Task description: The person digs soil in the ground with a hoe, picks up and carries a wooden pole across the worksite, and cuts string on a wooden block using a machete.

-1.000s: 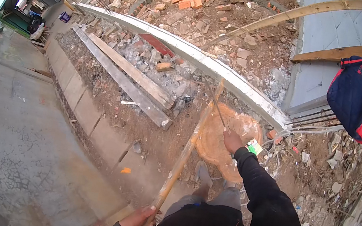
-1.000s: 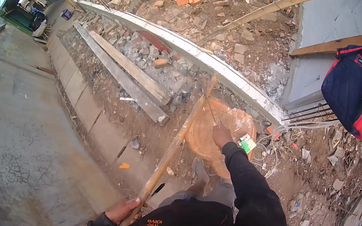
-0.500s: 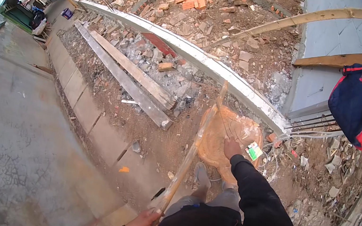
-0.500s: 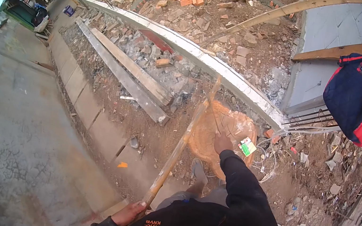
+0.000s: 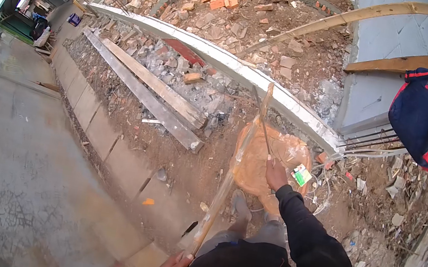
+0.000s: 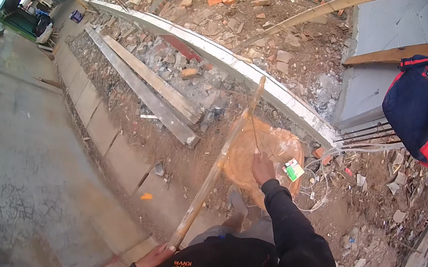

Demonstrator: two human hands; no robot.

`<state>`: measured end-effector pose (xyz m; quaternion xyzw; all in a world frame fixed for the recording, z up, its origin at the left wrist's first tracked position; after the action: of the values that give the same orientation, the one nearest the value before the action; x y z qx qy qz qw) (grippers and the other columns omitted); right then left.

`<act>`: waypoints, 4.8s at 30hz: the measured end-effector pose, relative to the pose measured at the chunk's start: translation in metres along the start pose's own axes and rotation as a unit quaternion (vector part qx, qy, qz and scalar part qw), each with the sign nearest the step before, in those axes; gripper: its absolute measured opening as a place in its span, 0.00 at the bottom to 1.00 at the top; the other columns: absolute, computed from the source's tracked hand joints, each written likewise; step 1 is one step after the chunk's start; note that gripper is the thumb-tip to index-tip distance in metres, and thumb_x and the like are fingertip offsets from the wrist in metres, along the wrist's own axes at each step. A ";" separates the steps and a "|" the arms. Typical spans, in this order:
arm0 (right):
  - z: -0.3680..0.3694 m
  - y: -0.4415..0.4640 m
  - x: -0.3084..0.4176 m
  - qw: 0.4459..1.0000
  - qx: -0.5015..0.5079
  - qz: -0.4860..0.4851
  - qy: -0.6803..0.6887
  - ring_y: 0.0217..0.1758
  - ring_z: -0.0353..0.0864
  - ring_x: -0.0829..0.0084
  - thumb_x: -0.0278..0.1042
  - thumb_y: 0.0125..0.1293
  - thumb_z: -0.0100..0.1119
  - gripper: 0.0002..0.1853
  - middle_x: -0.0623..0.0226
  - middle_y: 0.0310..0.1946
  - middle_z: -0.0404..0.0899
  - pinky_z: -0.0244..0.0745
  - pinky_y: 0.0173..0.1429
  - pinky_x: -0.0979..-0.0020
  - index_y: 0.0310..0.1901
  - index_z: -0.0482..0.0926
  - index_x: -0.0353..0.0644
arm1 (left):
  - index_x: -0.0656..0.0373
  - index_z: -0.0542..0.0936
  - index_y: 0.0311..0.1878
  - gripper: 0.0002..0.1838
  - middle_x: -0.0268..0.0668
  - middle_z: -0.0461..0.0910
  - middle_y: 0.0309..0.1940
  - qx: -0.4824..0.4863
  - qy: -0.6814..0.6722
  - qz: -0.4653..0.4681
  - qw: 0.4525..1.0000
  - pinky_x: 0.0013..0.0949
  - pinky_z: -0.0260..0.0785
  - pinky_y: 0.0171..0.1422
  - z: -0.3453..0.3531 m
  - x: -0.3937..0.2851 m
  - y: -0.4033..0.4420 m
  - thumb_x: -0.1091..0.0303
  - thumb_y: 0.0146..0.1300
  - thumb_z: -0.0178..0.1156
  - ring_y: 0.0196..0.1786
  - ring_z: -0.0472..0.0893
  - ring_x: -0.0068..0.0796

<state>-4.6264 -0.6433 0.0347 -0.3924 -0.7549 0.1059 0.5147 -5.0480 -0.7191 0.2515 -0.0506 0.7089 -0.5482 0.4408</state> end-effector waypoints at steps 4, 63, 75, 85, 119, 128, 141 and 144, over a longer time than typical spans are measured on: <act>-0.005 0.005 0.007 0.913 0.186 0.182 0.315 0.17 0.74 0.68 0.55 0.75 0.42 0.25 0.59 0.22 0.73 0.72 0.22 0.65 0.47 0.71 0.34 | 0.61 0.73 0.42 0.22 0.31 0.69 0.30 -0.013 0.035 -0.022 0.999 0.30 0.63 0.39 -0.003 0.012 0.013 0.48 0.75 0.48 0.34 0.69 0.21; -0.005 0.016 0.032 0.994 -0.010 -0.101 -0.034 0.33 0.79 0.41 0.51 0.76 0.42 0.23 0.43 0.32 0.80 0.73 0.43 0.51 0.46 0.71 0.34 | 0.67 0.73 0.51 0.25 0.37 0.75 0.32 -0.013 0.021 -0.009 1.000 0.32 0.67 0.45 0.021 0.089 0.040 0.49 0.76 0.47 0.36 0.73 0.25; 0.002 0.015 0.008 0.965 -0.110 -0.167 -0.169 0.37 0.82 0.45 0.53 0.76 0.40 0.25 0.40 0.33 0.81 0.76 0.40 0.54 0.44 0.71 0.32 | 0.68 0.73 0.55 0.26 0.44 0.80 0.39 -0.019 0.003 0.034 0.999 0.32 0.70 0.51 0.023 0.049 0.029 0.49 0.77 0.47 0.44 0.77 0.27; -0.028 0.026 0.045 0.976 0.161 0.122 0.087 0.35 0.84 0.45 0.60 0.72 0.44 0.33 0.36 0.40 0.81 0.79 0.39 0.54 0.51 0.73 0.28 | 0.66 0.74 0.52 0.26 0.40 0.81 0.38 -0.003 0.073 -0.004 0.997 0.31 0.70 0.49 0.007 0.093 0.041 0.48 0.76 0.47 0.42 0.80 0.31; -0.002 -0.084 -0.027 0.981 -0.178 -0.051 0.067 0.41 0.78 0.33 0.47 0.74 0.47 0.18 0.35 0.34 0.79 0.70 0.46 0.42 0.47 0.71 0.36 | 0.54 0.70 0.57 0.26 0.30 0.69 0.23 0.026 -0.254 -0.158 0.954 0.29 0.66 0.22 -0.024 -0.003 0.016 0.40 0.73 0.47 0.19 0.68 0.23; 0.071 0.014 -0.094 0.995 -0.084 0.053 0.005 0.53 0.77 0.38 0.50 0.73 0.47 0.23 0.35 0.42 0.79 0.71 0.55 0.47 0.51 0.71 0.33 | 0.56 0.69 0.57 0.27 0.30 0.69 0.22 0.022 -0.240 -0.153 0.958 0.29 0.67 0.22 -0.042 -0.007 0.023 0.41 0.74 0.47 0.19 0.69 0.23; 0.061 -0.051 -0.079 0.986 -0.152 0.040 0.054 0.47 0.81 0.42 0.53 0.63 0.57 0.25 0.43 0.41 0.82 0.74 0.52 0.48 0.50 0.76 0.39 | 0.58 0.70 0.57 0.27 0.32 0.69 0.22 0.005 -0.242 -0.123 0.962 0.28 0.66 0.22 -0.058 -0.041 0.016 0.42 0.74 0.47 0.18 0.69 0.24; 0.070 -0.042 -0.084 0.988 -0.134 0.069 0.040 0.47 0.81 0.43 0.53 0.63 0.59 0.25 0.43 0.42 0.82 0.74 0.51 0.48 0.49 0.76 0.37 | 0.59 0.70 0.57 0.27 0.33 0.69 0.22 0.013 -0.264 -0.122 0.957 0.28 0.66 0.21 -0.062 -0.046 0.010 0.43 0.74 0.47 0.18 0.69 0.25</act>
<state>-4.6936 -0.7131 -0.0308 -0.5125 -0.7125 0.0235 0.4787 -5.0580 -0.6442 0.2699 -0.2740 0.5484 -0.5738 0.5431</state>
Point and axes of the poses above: each hand's wrist, its own y-axis towards the middle knuckle, its own z-axis out of the palm, x = y × z, the point moved 2 cm from there along y, towards the middle knuckle
